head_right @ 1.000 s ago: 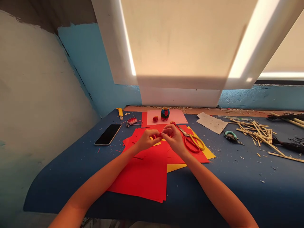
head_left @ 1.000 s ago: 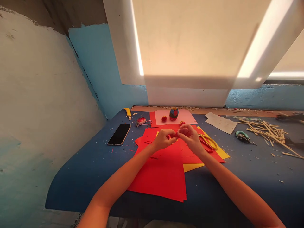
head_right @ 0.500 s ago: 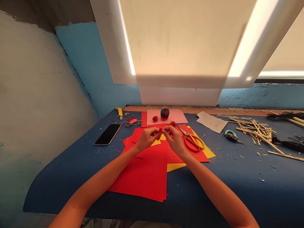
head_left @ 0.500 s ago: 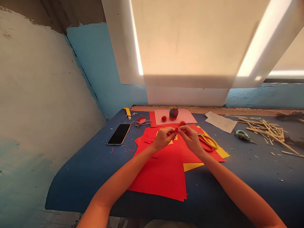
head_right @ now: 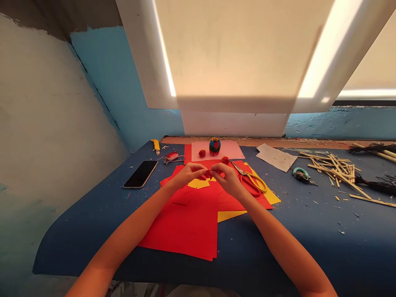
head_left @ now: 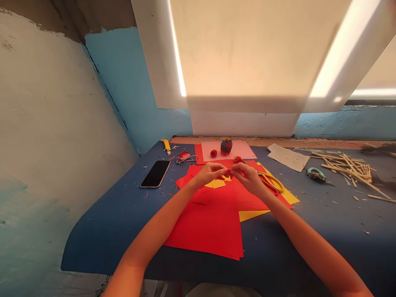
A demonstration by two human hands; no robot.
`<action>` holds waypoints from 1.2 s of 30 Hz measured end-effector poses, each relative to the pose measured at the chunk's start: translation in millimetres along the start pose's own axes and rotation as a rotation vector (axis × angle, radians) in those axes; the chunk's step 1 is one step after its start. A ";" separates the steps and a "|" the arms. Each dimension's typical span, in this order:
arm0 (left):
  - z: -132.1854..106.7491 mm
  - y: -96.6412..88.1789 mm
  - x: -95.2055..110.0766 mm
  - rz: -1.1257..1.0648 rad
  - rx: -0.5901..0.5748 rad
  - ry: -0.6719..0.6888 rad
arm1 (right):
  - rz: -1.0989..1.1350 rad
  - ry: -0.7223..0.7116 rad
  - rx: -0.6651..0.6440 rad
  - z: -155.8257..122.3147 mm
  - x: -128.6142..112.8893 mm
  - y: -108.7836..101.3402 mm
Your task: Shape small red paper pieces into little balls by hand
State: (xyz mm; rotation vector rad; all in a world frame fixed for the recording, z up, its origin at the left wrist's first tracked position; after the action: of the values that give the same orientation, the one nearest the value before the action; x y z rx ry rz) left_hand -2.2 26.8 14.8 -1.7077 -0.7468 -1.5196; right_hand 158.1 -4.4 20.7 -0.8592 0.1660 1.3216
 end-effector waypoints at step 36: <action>-5.4 4.0 8.2 0.496 0.261 0.125 | -0.096 0.055 0.019 -1.3 -1.1 5.0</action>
State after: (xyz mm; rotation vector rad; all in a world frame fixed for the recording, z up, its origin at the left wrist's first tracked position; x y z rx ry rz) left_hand -0.9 19.8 22.6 -1.4499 -0.3937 -1.1180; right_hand 153.8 -6.1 18.2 -0.8771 0.1777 1.2055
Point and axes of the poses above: each hand's wrist, its own z-axis towards the middle knuckle, its own y-axis out of the palm, x = y × z, the point moved 3 cm from there along z, towards the middle knuckle, and after that the axes turned 13 degrees about -y, right-handed, at the moved point
